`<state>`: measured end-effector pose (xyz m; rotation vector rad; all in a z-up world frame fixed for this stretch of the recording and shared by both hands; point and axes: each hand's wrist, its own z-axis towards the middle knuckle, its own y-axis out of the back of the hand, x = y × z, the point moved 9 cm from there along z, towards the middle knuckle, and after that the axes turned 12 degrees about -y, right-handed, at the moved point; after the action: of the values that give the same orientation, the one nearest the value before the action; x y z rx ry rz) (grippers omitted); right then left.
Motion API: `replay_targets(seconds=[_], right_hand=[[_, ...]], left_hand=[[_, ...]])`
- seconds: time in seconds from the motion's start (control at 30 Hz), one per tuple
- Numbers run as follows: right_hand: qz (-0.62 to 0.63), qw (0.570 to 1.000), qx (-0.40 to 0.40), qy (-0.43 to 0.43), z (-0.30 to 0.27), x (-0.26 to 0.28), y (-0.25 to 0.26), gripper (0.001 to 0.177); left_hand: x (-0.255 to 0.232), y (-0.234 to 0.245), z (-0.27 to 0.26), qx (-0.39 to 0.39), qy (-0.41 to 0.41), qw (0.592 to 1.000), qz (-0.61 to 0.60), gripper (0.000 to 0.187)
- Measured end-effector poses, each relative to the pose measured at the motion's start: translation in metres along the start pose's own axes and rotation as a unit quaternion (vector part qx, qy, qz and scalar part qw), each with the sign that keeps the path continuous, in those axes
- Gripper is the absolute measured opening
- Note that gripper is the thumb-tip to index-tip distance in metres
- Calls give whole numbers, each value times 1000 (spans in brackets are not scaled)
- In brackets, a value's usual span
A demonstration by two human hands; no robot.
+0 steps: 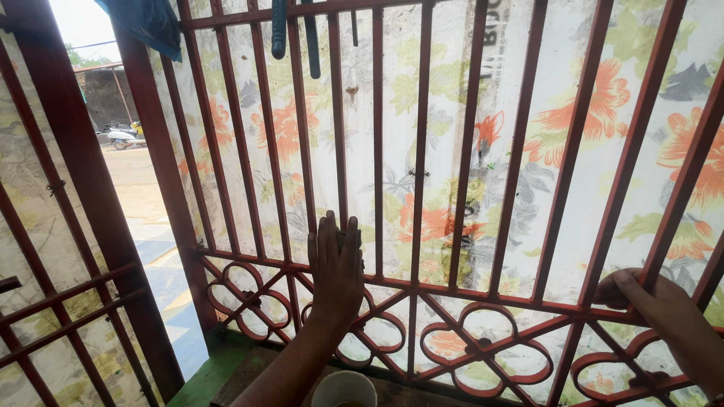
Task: The person wipes a metal window grille with a cloth, repeatedly dipping the cloth into a cup of liquid on a wooden ledge. The person cleans multiple vertical bars and decorative sections of the grille.
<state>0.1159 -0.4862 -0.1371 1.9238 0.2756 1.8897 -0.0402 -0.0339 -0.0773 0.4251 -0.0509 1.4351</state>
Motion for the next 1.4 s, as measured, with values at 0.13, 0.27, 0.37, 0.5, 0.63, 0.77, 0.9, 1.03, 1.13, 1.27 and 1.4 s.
replay_targets(seconds=[0.13,0.27,0.37,0.5,0.63,0.77,0.9,1.03,1.13,1.27,1.4], right_hand=[[-12,1000,7,-16,4,1,1,61],[-19,1000,7,-24,8,-5,2,65],[-21,999,7,-23,9,-5,4,65],[-4,1000,13,-9,11,-4,1,63],[-3,1000,7,-10,14,-6,3,64],[-24,1000,4,-10,18,-9,1,63],[-30,1000,1,-5,19,-12,0,65],[-33,999,-3,-3,19,-13,0,69],[-27,1000,-9,6,22,-13,2,65],[-8,1000,3,-4,20,-13,0,59],[-18,1000,-12,-10,17,-9,-1,55]], left_hand=[[7,9,15,-16,-29,999,-26,63],[9,41,52,-135,-83,987,-7,64],[25,45,106,-147,-48,984,-93,64],[40,43,160,-135,-38,989,-39,66],[42,34,160,-109,-14,993,41,66],[39,29,139,-122,-13,992,13,65],[34,20,113,-104,10,994,-18,61],[18,22,81,-105,-2,994,1,63],[11,19,62,-81,17,997,-7,63],[1,16,34,-46,25,998,-20,64],[-6,11,9,-40,20,998,-32,61]])
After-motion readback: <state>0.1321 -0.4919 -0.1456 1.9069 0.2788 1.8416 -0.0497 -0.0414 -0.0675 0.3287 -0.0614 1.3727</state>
